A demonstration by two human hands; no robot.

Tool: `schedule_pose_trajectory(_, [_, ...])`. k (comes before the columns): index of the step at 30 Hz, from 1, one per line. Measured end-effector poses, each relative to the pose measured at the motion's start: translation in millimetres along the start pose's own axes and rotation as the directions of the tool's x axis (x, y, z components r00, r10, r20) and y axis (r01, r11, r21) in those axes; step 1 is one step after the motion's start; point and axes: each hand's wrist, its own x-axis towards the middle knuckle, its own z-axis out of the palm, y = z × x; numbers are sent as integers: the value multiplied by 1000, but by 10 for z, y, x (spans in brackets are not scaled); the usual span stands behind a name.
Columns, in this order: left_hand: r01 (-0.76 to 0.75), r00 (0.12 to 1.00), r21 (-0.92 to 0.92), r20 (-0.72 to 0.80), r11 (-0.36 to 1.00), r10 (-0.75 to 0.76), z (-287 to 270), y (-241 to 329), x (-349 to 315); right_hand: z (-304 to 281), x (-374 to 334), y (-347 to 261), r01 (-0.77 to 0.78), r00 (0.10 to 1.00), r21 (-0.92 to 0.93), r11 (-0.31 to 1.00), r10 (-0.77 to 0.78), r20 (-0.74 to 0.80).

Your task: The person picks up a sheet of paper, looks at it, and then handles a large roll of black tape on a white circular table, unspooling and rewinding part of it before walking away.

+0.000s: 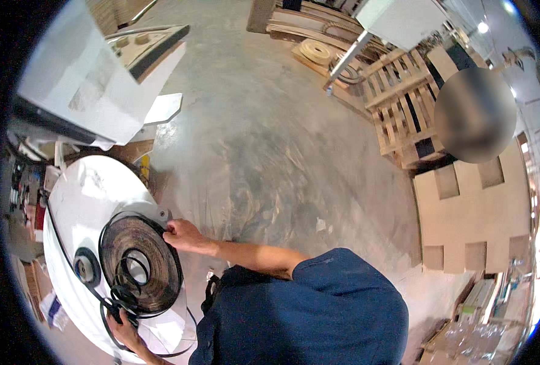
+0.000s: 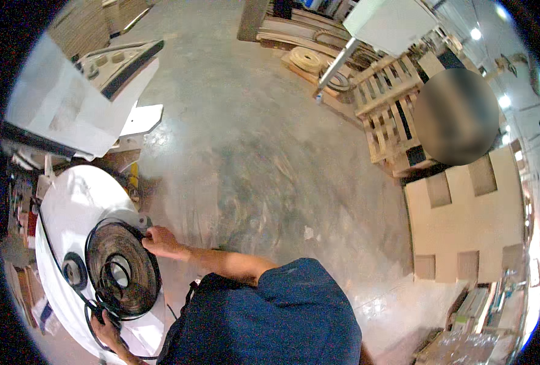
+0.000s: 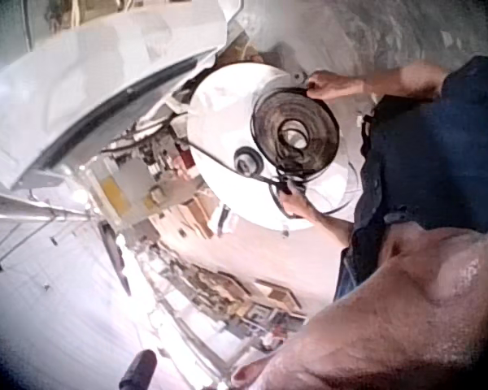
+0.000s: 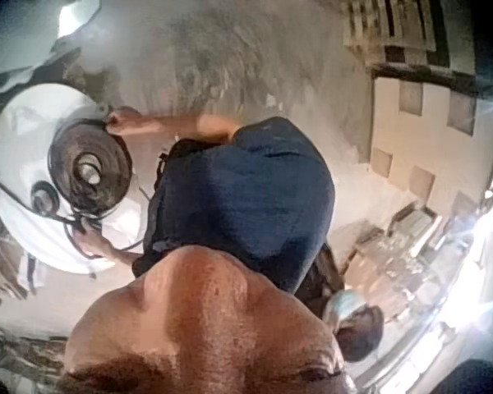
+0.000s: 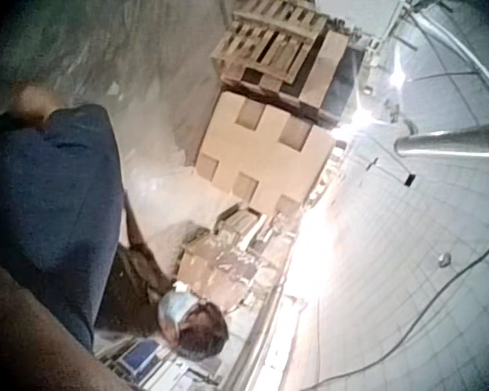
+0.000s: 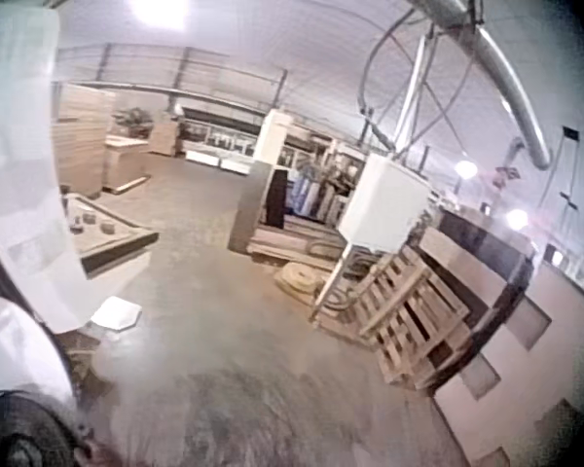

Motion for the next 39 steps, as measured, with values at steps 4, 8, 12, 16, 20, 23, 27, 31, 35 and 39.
schedule_pose_trajectory(4, [-236,967,-146,61,961,247,365,-185,398,54,21,0,-28,993,-220,975,1,-122])
schedule_pose_trajectory(8, [-226,947,-253,169,941,273,256,-218,456,-408,-7,-177,-27,991,-187,982,2,-132])
schedule_pose_trajectory(12, [-283,905,-314,227,906,361,108,-116,406,-2170,198,203,-141,801,6,990,117,-587])
schedule_pose_trajectory(16, [-400,882,-314,123,861,455,-67,67,339,-3678,210,120,-35,522,250,968,231,-821])
schedule_pose_trajectory(20, [-421,872,-275,138,864,469,-109,-118,460,-3573,201,-156,-57,537,139,989,148,-831])
schedule_pose_trajectory(23, [-406,873,-309,147,860,465,-174,-103,457,-2909,221,-89,23,640,-76,997,-73,-765])
schedule_pose_trajectory(27, [-388,882,-325,140,863,449,-218,-268,505,-1808,3,-316,-60,755,58,996,83,-650])
schedule_pose_trajectory(31, [-379,849,-427,193,821,492,-211,-315,517,-1617,-162,-244,-61,829,44,997,75,-554])
schedule_pose_trajectory(35, [-305,804,-388,385,870,453,-457,-119,420,-1099,-453,-352,-108,884,320,941,238,-403])
schedule_pose_trajectory(39, [-184,769,-467,480,865,423,-483,-245,381,-669,-513,-68,-157,922,332,930,258,-289])
